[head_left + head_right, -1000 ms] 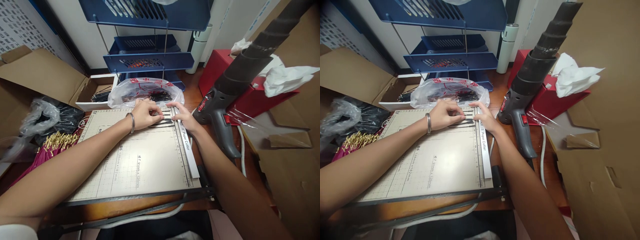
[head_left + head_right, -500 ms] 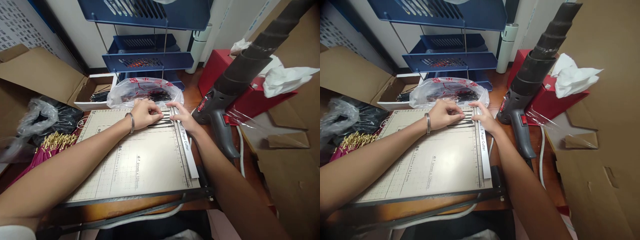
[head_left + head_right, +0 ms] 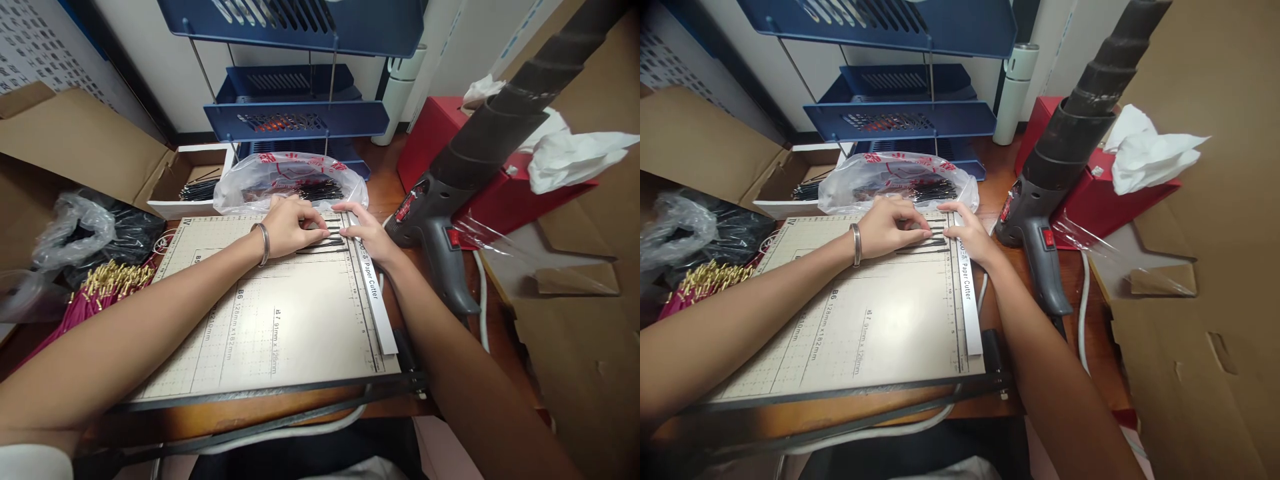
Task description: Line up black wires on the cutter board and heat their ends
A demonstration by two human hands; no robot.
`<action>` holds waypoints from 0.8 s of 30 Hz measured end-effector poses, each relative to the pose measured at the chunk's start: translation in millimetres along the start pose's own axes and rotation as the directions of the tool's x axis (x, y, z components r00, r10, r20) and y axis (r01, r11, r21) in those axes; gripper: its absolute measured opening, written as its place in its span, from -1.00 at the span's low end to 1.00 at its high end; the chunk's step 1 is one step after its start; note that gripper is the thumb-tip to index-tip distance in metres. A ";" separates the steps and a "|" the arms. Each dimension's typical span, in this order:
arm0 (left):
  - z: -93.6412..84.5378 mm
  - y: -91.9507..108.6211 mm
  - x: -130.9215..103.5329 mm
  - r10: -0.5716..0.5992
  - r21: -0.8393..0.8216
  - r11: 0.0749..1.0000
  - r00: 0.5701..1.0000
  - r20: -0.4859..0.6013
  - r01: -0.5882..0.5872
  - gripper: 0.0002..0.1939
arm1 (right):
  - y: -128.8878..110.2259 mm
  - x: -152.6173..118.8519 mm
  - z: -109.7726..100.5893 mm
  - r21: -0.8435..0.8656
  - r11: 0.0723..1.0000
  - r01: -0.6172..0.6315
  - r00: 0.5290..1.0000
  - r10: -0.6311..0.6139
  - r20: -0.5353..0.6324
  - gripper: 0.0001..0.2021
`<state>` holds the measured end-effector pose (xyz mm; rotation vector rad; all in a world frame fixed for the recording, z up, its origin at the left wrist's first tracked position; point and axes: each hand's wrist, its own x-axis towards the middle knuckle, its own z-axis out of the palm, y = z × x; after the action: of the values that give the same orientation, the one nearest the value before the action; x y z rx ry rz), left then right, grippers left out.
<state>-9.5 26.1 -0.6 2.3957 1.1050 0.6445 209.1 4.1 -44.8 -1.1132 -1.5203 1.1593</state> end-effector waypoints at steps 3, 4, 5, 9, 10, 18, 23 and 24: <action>0.4 -0.8 0.5 0.004 -0.005 1.000 1.000 0.001 -0.004 -0.81 | 0.9 0.3 -0.3 0.017 1.000 -0.006 1.000 0.006 0.008 -0.56; 0.5 -0.9 0.7 0.002 -0.004 1.000 1.000 0.001 -0.002 -0.81 | 1.2 0.4 -0.2 0.027 1.000 -0.009 1.000 0.008 0.011 -0.56; 0.6 -1.0 0.9 -0.001 -0.002 1.000 1.000 0.001 0.001 -0.81 | 1.4 0.5 -0.1 0.035 0.999 -0.011 1.000 0.011 0.011 -0.55; 0.6 -0.7 1.3 -0.007 0.013 1.000 1.000 0.004 0.007 -0.82 | 0.9 0.4 0.9 0.028 1.000 -0.014 1.000 0.014 -0.002 -0.52; 0.6 -0.6 1.3 -0.007 0.015 1.000 1.000 0.004 0.007 -0.82 | 0.5 0.2 1.0 0.020 1.000 -0.013 1.000 0.013 -0.004 -0.52; 2.5 1.3 2.0 -0.008 0.031 0.999 1.000 -0.010 0.009 -0.83 | -1.9 0.1 -0.5 -0.009 1.000 0.014 1.000 -0.014 0.016 -0.54; 1.9 2.5 1.7 -0.016 0.047 0.999 1.000 -0.003 0.016 -0.83 | -1.6 0.3 0.1 -0.006 1.000 0.012 1.000 -0.012 0.019 -0.54; 2.0 2.2 1.7 -0.015 0.047 0.999 1.000 -0.002 0.015 -0.83 | -1.2 0.5 0.3 -0.003 1.000 0.012 1.000 -0.012 0.022 -0.54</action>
<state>-6.0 25.8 -0.6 2.4241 1.1501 0.6221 208.5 4.3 -43.6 -1.0954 -1.5436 1.1652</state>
